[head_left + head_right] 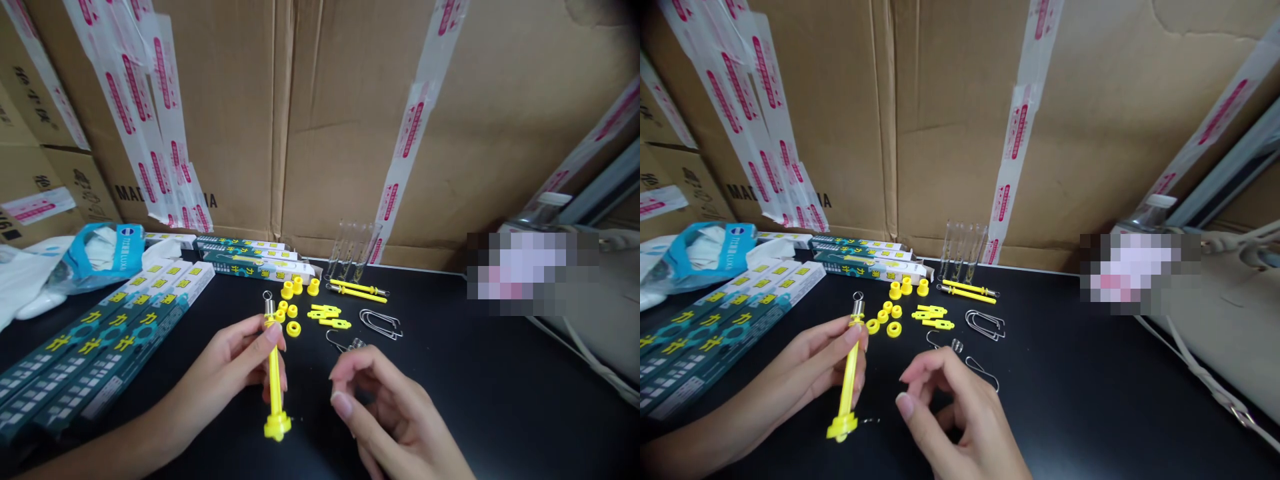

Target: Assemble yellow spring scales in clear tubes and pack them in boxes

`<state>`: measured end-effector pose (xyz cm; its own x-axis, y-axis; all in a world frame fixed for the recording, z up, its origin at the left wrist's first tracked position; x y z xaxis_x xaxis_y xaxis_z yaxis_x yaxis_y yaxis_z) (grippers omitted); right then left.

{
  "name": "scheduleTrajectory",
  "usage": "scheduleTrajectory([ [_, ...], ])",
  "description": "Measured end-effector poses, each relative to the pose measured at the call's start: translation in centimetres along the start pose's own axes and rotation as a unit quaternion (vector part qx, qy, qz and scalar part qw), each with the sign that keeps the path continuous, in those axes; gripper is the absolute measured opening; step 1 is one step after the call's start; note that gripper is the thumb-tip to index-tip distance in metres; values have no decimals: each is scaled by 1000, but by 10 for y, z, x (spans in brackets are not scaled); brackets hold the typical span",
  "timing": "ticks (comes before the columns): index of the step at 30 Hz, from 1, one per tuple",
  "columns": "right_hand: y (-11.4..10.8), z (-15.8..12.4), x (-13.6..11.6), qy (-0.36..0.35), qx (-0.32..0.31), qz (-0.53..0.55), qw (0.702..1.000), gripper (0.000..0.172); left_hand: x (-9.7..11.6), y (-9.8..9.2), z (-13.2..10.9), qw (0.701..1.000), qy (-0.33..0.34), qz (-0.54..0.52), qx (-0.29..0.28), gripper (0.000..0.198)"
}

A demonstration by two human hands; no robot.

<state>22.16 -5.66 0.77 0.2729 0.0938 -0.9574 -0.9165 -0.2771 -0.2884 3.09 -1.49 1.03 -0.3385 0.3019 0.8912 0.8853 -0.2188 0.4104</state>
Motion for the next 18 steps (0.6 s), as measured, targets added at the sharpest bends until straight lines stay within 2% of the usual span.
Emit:
scheduleTrajectory([
  [6,0,2,4,-14,7,101,995,27,0,0,1,1000,-1,18,-8,46],
  [11,-1,5,6,-53,4,118,992,19,-3,-1,1,999,4,22,-24,45],
  [18,-3,6,6,-65,7,135,989,25,-4,-1,2,996,35,64,-46,46],
])
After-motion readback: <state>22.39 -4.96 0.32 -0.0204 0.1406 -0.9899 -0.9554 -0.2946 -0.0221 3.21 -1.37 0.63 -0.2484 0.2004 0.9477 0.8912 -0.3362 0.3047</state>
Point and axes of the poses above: each hand's wrist, its own z-axis towards the middle knuckle, its own y-axis out of the palm, x = y × z, the point moved 3 cm from there along z, towards the middle knuckle, and after that the axes turned 12 degrees about -z, right-handed, at the moved point
